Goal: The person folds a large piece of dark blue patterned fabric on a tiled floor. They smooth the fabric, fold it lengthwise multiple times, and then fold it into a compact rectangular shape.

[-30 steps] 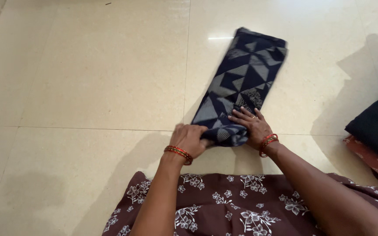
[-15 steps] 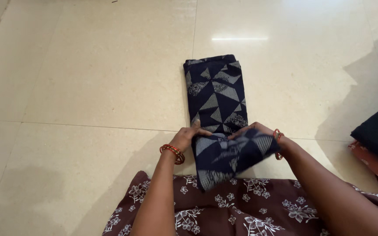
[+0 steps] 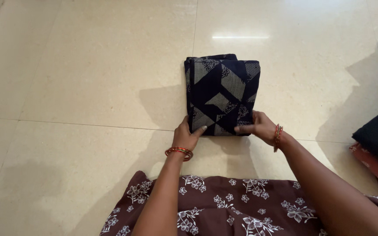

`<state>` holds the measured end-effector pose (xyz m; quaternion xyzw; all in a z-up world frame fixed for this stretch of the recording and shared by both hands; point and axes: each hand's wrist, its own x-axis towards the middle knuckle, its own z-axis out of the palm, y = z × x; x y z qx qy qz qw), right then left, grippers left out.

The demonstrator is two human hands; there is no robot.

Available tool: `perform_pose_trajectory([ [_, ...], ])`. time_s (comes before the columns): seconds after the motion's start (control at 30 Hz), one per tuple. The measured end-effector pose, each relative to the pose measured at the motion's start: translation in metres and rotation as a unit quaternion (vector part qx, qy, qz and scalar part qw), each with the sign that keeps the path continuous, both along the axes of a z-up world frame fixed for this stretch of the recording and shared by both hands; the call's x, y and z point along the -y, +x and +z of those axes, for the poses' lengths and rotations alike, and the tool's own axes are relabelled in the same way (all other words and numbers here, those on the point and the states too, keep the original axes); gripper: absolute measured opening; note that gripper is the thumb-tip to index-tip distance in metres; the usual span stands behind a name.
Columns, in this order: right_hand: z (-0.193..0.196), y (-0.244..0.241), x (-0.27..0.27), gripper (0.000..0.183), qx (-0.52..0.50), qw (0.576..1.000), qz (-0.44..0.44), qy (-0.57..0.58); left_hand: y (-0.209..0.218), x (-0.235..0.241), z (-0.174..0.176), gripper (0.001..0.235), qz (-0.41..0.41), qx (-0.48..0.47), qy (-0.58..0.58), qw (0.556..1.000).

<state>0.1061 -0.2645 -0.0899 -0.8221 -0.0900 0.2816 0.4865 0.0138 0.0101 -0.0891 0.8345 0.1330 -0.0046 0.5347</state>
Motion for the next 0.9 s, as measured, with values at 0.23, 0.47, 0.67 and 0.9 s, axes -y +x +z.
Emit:
perform_pose_trajectory([
  [0.23, 0.01, 0.002, -0.013, 0.052, 0.014, 0.996, -0.057, 0.063, 0.004, 0.004, -0.001, 0.051, 0.047, -0.087, 0.11, 0.989],
  [0.47, 0.005, -0.004, -0.017, 0.057, 0.016, 0.996, -0.076, -0.038, 0.003, 0.022, 0.005, 0.05, 0.081, -0.18, 0.16, 0.967],
  [0.67, -0.001, -0.002, -0.013, 0.058, 0.13, 0.987, -0.015, 0.096, 0.001, 0.023, 0.016, 0.05, 0.104, -0.131, 0.248, 0.954],
  [0.9, 0.001, -0.01, -0.026, 0.036, 0.149, 0.977, -0.117, -0.099, 0.0, 0.029, 0.022, 0.047, 0.106, -0.141, 0.224, 0.958],
])
